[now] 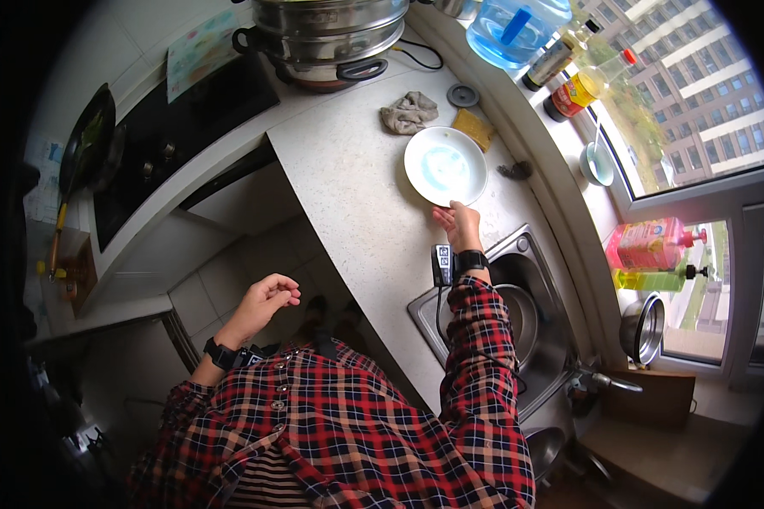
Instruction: The person transfers cooked green peppers from a wok into a white bowl using a ladle. Then the person washes the wok and ladle in the sink using a brush and running water, and places the cleaned wok back on the stove.
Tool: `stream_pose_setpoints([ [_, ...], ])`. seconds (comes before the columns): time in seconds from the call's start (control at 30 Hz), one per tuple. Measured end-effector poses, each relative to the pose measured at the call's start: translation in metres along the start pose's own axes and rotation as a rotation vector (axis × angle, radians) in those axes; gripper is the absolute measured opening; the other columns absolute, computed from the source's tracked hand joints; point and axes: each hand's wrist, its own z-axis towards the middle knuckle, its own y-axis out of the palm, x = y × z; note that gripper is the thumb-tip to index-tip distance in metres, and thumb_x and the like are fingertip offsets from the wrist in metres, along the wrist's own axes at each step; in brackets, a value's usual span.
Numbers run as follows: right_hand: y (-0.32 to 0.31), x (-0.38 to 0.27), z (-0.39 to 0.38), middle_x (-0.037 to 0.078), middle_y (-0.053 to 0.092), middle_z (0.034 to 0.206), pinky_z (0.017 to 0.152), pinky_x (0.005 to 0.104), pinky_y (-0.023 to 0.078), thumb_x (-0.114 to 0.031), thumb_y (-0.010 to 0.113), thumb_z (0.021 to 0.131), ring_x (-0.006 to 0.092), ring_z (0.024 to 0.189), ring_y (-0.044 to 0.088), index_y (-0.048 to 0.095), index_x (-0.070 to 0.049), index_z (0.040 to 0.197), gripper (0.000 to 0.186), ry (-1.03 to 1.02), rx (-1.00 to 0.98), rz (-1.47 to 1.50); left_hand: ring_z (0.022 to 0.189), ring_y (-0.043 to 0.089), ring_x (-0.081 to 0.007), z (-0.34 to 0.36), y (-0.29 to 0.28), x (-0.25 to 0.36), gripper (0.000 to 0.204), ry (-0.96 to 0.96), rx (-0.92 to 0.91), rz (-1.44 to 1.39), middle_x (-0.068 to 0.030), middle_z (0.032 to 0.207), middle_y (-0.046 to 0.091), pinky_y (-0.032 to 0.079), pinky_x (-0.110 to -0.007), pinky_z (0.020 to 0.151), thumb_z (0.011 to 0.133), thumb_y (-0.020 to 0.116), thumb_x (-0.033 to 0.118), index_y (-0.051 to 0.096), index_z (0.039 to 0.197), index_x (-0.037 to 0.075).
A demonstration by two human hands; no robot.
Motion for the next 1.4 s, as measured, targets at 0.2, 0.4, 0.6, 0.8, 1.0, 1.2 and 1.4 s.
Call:
stream_pose_setpoints([
  [0.2, 0.010, -0.004, 0.028, 0.015, 0.062, 0.095, 0.069, 0.0429, 0.059, -0.004, 0.055, 0.085, 0.0329, 0.082, 0.067, 0.056, 0.005, 0.095, 0.013, -0.213, 0.004, -0.075, 0.098, 0.066, -0.0165, -0.004, -0.010, 0.001, 0.020, 0.060, 0.031, -0.065, -0.0110, 0.107, 0.066, 0.053, -0.029, 0.089, 0.097, 0.055, 0.009, 0.059, 0.114, -0.001],
  [0.4, 0.011, -0.003, -0.060, 0.012, 0.065, 0.089, 0.068, 0.0315, 0.056, -0.005, 0.052, 0.087, 0.0216, 0.078, 0.067, 0.057, 0.004, 0.096, 0.014, -0.170, -0.204, -0.050, 0.094, 0.066, -0.0144, -0.017, -0.034, 0.000, 0.022, 0.147, 0.086, 0.071, -0.0089, 0.103, 0.067, 0.051, -0.028, 0.085, 0.097, 0.057, 0.015, 0.060, 0.112, 0.000],
  [0.6, 0.089, 0.037, -0.184, 0.006, 0.067, 0.091, 0.056, 0.0273, 0.049, -0.007, 0.056, 0.084, 0.0173, 0.071, 0.064, 0.060, -0.004, 0.105, 0.022, 0.035, -0.330, -0.058, 0.091, 0.066, -0.0145, -0.037, -0.078, 0.004, 0.021, 0.178, 0.078, 0.060, -0.0093, 0.099, 0.067, 0.051, -0.028, 0.084, 0.096, 0.057, 0.015, 0.060, 0.110, 0.000],
  [0.8, 0.213, 0.103, -0.273, 0.010, 0.067, 0.093, 0.064, 0.0300, 0.056, -0.003, 0.051, 0.088, 0.0172, 0.077, 0.067, 0.061, 0.004, 0.108, 0.023, 0.051, -0.422, -0.323, 0.092, 0.063, -0.0139, -0.064, -0.163, -0.009, 0.022, 0.365, 0.160, 0.007, -0.0076, 0.098, 0.069, 0.052, -0.029, 0.084, 0.090, 0.062, 0.009, 0.064, 0.108, -0.002],
  [1.0, 0.268, 0.135, -0.308, 0.006, 0.066, 0.085, 0.059, 0.0261, 0.051, -0.007, 0.056, 0.088, 0.0134, 0.067, 0.062, 0.062, 0.001, 0.102, 0.017, 0.095, -0.427, -0.288, 0.103, 0.062, -0.0187, -0.113, -0.238, -0.020, 0.031, 0.129, 0.099, -0.267, -0.0105, 0.113, 0.063, 0.049, -0.032, 0.093, 0.095, 0.055, 0.007, 0.052, 0.126, -0.001],
  [1.2, 0.229, 0.130, -0.309, 0.006, 0.064, 0.083, 0.057, 0.0254, 0.048, -0.006, 0.057, 0.086, 0.0130, 0.065, 0.058, 0.059, 0.000, 0.104, 0.019, 0.090, -0.209, -0.040, 0.095, 0.063, -0.0141, -0.117, -0.262, -0.009, 0.023, 0.026, 0.099, -0.178, -0.0088, 0.107, 0.064, 0.049, -0.027, 0.085, 0.098, 0.052, 0.011, 0.055, 0.118, 0.000],
  [1.4, 0.083, 0.104, -0.277, 0.006, 0.062, 0.080, 0.057, 0.0221, 0.046, -0.008, 0.053, 0.090, 0.0111, 0.065, 0.057, 0.057, 0.003, 0.104, 0.018, 0.073, -0.073, 0.521, 0.093, 0.063, -0.0138, -0.100, -0.249, 0.002, 0.021, 0.066, 0.062, -0.176, -0.0087, 0.106, 0.064, 0.049, -0.026, 0.084, 0.098, 0.052, 0.011, 0.056, 0.116, 0.001],
])
